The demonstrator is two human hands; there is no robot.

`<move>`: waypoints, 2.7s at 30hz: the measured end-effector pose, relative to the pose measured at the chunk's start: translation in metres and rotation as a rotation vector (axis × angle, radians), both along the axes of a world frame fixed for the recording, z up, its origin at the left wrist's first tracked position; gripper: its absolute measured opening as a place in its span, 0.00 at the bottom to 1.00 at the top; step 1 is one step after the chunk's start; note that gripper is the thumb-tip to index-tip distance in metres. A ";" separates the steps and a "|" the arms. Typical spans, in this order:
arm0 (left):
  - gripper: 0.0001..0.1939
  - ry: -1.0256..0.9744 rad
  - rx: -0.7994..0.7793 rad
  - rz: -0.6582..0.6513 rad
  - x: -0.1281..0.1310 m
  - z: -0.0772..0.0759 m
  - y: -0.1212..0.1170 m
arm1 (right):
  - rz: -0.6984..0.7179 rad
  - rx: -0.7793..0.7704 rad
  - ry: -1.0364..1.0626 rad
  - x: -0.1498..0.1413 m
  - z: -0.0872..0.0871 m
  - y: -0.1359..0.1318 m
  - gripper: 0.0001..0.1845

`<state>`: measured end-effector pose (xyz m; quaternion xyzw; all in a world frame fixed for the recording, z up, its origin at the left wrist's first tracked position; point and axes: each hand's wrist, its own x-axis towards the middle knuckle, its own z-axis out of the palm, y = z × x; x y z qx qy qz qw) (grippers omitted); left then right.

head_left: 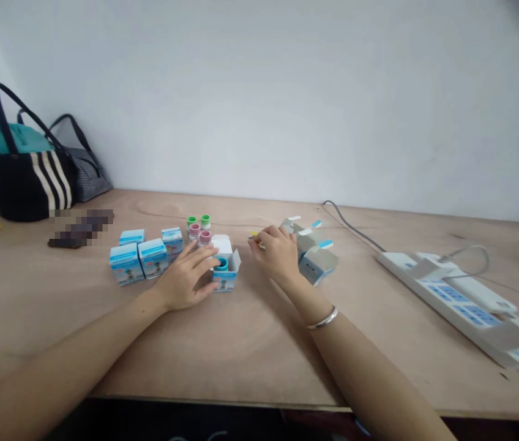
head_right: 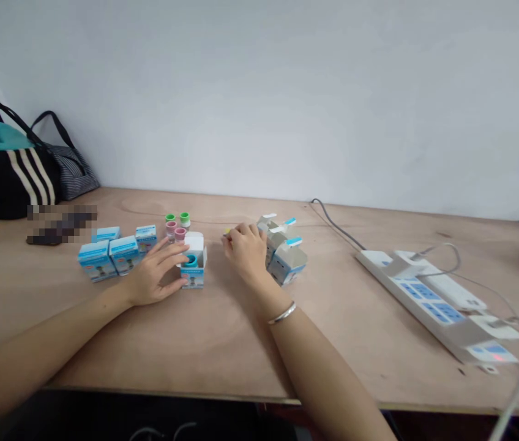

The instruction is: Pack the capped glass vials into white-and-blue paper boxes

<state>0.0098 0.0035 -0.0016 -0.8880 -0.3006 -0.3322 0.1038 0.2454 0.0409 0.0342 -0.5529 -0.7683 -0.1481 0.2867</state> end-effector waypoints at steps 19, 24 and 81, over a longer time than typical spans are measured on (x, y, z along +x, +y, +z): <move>0.17 -0.004 0.018 -0.002 0.002 0.001 0.000 | 0.798 -0.028 0.325 -0.020 0.023 -0.033 0.04; 0.16 -0.006 0.024 -0.001 0.003 0.001 0.000 | 0.734 -0.015 0.302 -0.019 0.019 -0.032 0.06; 0.14 -0.278 -0.175 0.028 0.007 -0.002 -0.009 | 0.784 -0.261 0.637 -0.023 -0.002 -0.031 0.09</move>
